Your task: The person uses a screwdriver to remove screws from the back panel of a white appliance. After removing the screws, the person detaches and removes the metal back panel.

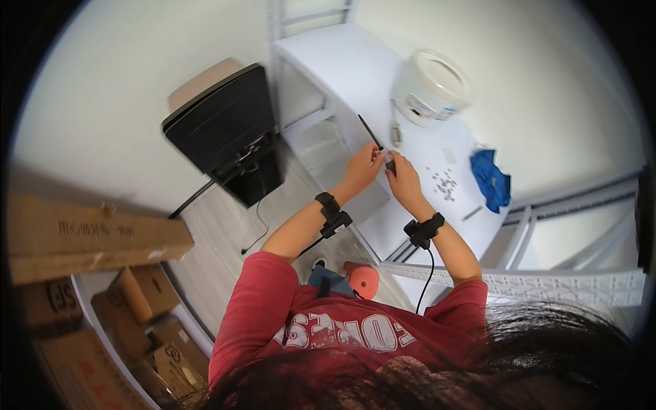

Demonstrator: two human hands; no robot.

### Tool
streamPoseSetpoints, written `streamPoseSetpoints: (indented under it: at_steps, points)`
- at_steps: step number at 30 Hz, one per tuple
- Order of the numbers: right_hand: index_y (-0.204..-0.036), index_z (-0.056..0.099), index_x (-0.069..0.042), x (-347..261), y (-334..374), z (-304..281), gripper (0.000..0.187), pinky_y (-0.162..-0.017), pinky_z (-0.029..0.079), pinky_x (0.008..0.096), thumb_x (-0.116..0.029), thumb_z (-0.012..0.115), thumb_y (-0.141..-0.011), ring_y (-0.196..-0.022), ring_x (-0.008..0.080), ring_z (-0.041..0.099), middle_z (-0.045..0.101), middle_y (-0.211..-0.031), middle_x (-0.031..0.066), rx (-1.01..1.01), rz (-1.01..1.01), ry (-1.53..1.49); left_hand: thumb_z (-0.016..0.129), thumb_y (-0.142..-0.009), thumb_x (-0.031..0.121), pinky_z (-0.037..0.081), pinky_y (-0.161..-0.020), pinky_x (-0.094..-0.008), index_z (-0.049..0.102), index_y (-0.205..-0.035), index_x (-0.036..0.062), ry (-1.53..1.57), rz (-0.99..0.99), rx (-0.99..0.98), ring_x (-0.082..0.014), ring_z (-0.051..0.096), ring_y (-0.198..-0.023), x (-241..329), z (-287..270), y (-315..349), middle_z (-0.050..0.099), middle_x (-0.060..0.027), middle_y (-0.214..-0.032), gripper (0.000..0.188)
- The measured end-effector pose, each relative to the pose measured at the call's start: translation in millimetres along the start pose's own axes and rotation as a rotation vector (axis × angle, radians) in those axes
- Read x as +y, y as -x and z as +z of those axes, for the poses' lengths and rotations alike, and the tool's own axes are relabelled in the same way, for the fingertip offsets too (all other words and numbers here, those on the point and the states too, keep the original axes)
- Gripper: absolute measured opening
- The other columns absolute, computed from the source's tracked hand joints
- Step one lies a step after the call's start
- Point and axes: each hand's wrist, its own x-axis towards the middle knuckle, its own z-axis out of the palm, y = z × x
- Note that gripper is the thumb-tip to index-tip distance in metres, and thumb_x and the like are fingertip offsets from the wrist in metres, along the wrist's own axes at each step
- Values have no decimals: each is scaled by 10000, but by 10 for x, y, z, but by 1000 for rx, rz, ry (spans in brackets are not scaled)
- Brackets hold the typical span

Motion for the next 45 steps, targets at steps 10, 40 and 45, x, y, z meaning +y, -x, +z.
streamPoseSetpoints:
  at_steps: [10, 40, 45]
  points:
    - [-1046, 428, -40, -1360, -21, 2605, 334, -679, 432, 442, -94, 554, -741, -814, 387, 535, 563, -869, 197, -469, -90, -294, 527, -833, 272, 461, -582, -355, 485, -1002, 5, -309, -302, 222, -293, 586, -663, -2067, -1906, 1303, 585, -151, -764, 319]
    - [-1109, 463, -33, 116, 2297, 9776, 441, -678, 463, 357, -216, 623, -742, -764, 260, 596, 604, -846, 151, -958, 495, -847, 600, -782, 183, 453, -562, -241, 507, -1047, -58, 488, -896, 398, -126, 558, -657, -9207, -1674, 4116, 588, -68, -806, 370]
    - [-1117, 451, -43, 457, 2340, 9838, 423, -699, 453, 404, -228, 584, -760, -837, 373, 565, 584, -908, 199, -623, 145, -622, 599, -774, 230, 469, -631, -277, 497, -1072, -68, 83, -810, 383, -187, 582, -732, -9107, -1315, 3888, 607, -136, -861, 434]
